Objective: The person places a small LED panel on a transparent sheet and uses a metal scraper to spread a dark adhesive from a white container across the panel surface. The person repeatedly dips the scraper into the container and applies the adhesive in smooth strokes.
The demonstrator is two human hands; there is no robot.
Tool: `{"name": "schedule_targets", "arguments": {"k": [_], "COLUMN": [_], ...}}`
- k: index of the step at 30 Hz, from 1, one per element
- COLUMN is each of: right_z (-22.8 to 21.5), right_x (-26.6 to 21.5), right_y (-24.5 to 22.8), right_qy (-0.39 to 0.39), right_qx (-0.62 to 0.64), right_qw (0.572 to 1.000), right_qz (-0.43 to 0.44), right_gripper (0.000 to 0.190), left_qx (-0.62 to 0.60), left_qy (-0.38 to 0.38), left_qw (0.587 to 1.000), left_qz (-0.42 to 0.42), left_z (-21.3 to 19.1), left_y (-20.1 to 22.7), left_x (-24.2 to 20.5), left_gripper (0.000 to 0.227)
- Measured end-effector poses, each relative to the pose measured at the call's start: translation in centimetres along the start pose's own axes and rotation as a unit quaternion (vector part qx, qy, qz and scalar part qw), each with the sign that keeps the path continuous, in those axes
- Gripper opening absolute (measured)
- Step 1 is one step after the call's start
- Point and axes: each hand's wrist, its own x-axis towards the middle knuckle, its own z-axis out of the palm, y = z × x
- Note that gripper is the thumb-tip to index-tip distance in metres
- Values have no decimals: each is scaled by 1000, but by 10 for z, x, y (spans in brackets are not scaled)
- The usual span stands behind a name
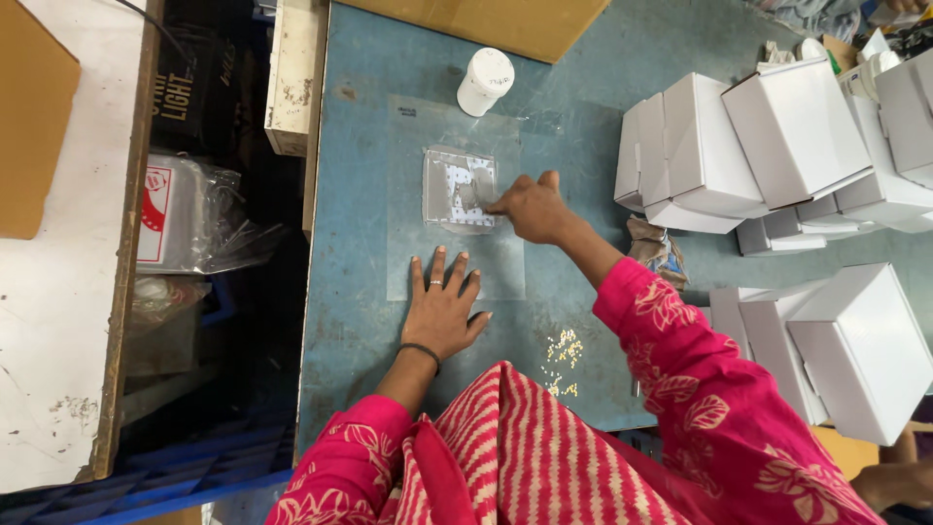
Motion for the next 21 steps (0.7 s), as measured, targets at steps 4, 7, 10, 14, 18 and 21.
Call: {"name": "schedule_targets", "arguments": {"k": [4,7,10,14,18,21], "right_z": [-14,-17,-16,-14,-19,-18], "right_x": [26,56,74,67,46,23], "right_y": [17,20,12,7,2,-4], "right_qy": [43,82,49,-26,-23,-32], "right_qx": [19,33,53,31,-5,3], "right_qw": [999,995,996,999,1000,999], "right_qz": [26,45,46,21,-14,-14], "right_gripper": [48,43,42,43,40,40], "left_qx": [7,16,21,22,23,22], "left_qy": [-8,-32,-39,-41,-35,-27], "left_qw": [1000,999,999,999,999,999], "left_qz": [-1,-5,-7,-6,-6,-4], "left_z": [-2,-2,-4,-1,-3,-2], "left_y": [0,1,0,1,1,1], "left_x": [-1,0,3,0,1,0], "left_gripper": [70,70,69,70,68,69]}}
